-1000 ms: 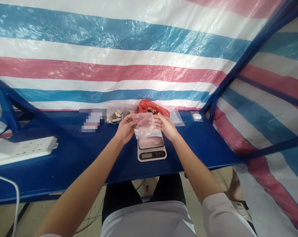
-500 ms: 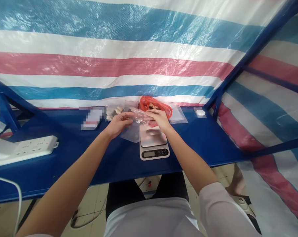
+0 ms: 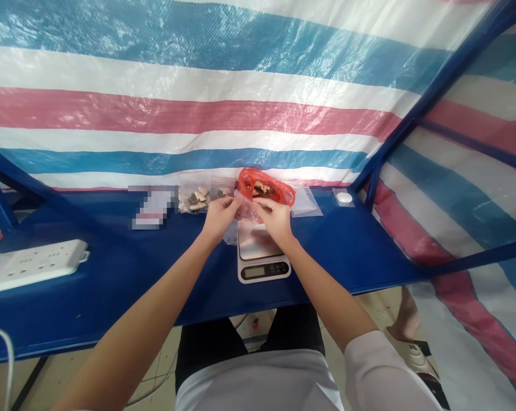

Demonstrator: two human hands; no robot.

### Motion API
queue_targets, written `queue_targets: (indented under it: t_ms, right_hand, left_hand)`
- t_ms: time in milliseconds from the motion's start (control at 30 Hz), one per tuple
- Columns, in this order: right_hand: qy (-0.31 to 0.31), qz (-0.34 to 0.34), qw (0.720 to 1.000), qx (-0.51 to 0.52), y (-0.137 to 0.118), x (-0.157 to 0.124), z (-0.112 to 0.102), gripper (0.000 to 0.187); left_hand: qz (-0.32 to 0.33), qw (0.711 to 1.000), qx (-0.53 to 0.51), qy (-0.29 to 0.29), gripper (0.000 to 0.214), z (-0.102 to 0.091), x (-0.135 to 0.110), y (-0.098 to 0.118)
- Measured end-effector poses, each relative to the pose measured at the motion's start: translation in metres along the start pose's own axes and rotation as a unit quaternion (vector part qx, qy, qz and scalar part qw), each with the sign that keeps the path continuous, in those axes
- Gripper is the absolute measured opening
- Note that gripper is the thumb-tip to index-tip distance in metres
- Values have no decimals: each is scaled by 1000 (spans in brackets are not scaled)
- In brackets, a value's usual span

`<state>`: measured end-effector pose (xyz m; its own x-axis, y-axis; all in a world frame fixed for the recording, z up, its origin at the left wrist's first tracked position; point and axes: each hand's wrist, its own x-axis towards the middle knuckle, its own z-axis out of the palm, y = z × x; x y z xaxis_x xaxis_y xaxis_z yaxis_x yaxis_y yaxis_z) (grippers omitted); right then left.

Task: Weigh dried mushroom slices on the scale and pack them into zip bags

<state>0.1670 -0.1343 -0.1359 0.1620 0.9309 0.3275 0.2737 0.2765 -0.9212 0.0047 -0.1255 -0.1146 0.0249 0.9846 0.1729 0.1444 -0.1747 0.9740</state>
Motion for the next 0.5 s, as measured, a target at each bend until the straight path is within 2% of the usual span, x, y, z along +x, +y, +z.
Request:
queue_targets:
  t_ms: [100, 233, 367, 500]
  right_hand:
    - [-16, -69, 996, -58, 2, -5, 1, 17]
    - [-35, -116, 986, -111, 4, -8, 2, 18]
    - [-61, -107, 988, -89, 7, -8, 3, 17]
    - [-121, -48, 992, -9, 9, -1, 0, 25]
  left_hand:
    - [-99, 991, -94, -12, 40, 5, 4, -3]
    - [-136, 984, -117, -3, 42, 5, 6, -1]
    - [-147, 982, -116, 1, 40, 2, 6, -5]
    - [-114, 986, -117, -17, 45, -2, 5, -13]
